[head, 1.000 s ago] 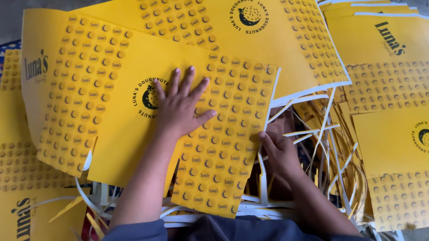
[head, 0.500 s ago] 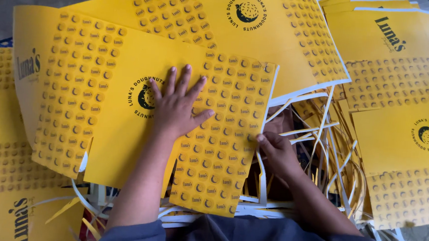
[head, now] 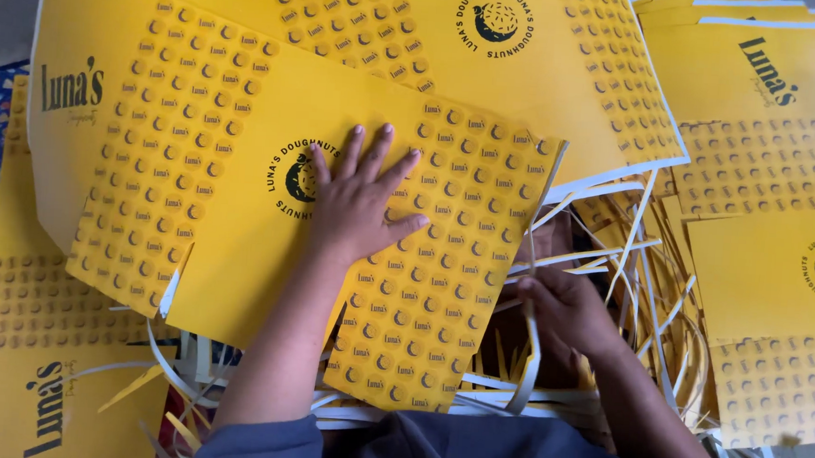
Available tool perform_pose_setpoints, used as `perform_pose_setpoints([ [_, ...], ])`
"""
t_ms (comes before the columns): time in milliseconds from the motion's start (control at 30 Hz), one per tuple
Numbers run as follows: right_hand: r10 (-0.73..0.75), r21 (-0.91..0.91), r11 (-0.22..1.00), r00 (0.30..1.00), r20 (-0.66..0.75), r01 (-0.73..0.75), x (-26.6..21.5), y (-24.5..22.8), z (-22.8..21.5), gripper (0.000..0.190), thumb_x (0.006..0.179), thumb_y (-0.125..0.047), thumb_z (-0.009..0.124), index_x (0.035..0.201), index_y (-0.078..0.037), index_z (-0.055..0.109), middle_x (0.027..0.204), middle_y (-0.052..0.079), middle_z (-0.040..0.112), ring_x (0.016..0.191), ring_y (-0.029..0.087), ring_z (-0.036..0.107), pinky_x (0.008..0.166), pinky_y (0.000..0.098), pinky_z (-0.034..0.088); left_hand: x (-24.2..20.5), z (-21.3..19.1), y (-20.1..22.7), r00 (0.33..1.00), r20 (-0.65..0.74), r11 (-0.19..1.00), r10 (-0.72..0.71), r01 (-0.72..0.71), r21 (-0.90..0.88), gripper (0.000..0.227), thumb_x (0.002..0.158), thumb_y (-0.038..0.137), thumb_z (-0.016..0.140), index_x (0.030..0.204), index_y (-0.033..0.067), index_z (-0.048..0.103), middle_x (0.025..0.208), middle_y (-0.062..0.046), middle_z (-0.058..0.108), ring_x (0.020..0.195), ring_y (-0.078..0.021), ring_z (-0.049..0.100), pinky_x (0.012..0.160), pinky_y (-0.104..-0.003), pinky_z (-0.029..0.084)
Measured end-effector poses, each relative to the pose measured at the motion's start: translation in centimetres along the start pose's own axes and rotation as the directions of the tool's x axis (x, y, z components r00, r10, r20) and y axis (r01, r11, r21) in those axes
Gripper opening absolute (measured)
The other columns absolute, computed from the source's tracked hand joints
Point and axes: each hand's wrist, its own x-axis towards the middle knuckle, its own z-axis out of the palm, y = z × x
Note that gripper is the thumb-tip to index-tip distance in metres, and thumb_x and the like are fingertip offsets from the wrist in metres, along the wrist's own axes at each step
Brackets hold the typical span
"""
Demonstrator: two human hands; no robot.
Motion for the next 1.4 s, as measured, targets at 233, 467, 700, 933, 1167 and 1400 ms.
perform_pose_setpoints([
  [233,0.158,0.041,0.987,0.985,-0.062,-0.156,0.1,2.1,-1.0,0.028,0.101,-0.029,0.064,0.095,-0.005,0.077,0.07,0.012,0.071,0.073,0.02,0.063,0.068,0.0387,0.054,-0.1,0.2,0.2,1.0,-0.023,1.0,0.006,-0.006,-0.013,0.081,0.09,0.079,0.04,0.158,0.0338,0.037,0.169,-0.011,0.022,0.154,-0.0409,0.015,0.114,-0.076,0.0],
  [467,0.1,0.071,0.994,0.957,-0.271,-0.084,4.7,-1.8,0.7,0.03,0.107,-0.034,0.065,0.095,-0.008,0.075,0.071,0.006,0.066,0.078,0.016,0.059,0.073,0.0336,0.051,-0.2,-0.2,0.3,1.0,0.006,1.0,-0.01,0.01,0.009,0.082,0.09,0.078,0.041,0.159,0.0347,0.033,0.17,-0.009,0.019,0.155,-0.0391,0.013,0.114,-0.075,0.001],
  [700,0.075,0.143,0.989,0.935,-0.346,-0.027,5.0,1.4,-0.8,0.025,0.107,-0.022,0.066,0.091,-0.004,0.074,0.065,0.01,0.07,0.067,0.017,0.069,0.073,0.0317,0.055,-0.1,-0.6,0.4,1.0,0.015,1.0,-0.012,0.012,-0.006,0.082,0.091,0.078,0.039,0.159,0.0333,0.034,0.17,-0.01,0.019,0.155,-0.0397,0.013,0.115,-0.073,-0.001],
  [933,0.206,0.251,0.961,0.912,-0.355,-0.119,2.4,1.8,-0.9,0.028,0.11,-0.021,0.056,0.1,-0.003,0.074,0.072,0.014,0.071,0.07,0.019,0.071,0.073,0.0351,0.059,-0.3,-0.5,0.2,1.0,0.016,1.0,0.006,-0.006,-0.008,0.081,0.091,0.077,0.041,0.158,0.0331,0.036,0.17,-0.01,0.02,0.155,-0.04,0.014,0.115,-0.074,0.0],
  [1167,0.13,0.168,0.983,0.936,-0.327,-0.077,4.8,1.4,0.0,0.028,0.108,-0.027,0.062,0.095,-0.006,0.075,0.07,0.006,0.067,0.071,0.015,0.06,0.072,0.0324,0.055,-0.2,-0.2,0.2,1.0,0.002,1.0,0.004,-0.004,0.006,0.08,0.09,0.079,0.041,0.157,0.0341,0.038,0.169,-0.01,0.022,0.154,-0.0399,0.015,0.115,-0.074,0.001],
  [1400,0.162,0.071,0.987,0.868,-0.469,-0.145,3.0,1.5,-0.4,0.022,0.104,-0.026,0.069,0.089,-0.014,0.078,0.064,0.009,0.066,0.069,0.016,0.058,0.073,0.0343,0.051,0.0,-0.1,0.1,1.0,0.011,1.0,0.006,-0.006,0.01,0.08,0.09,0.079,0.04,0.157,0.0342,0.037,0.17,-0.009,0.02,0.155,-0.0398,0.014,0.114,-0.074,0.0],
])
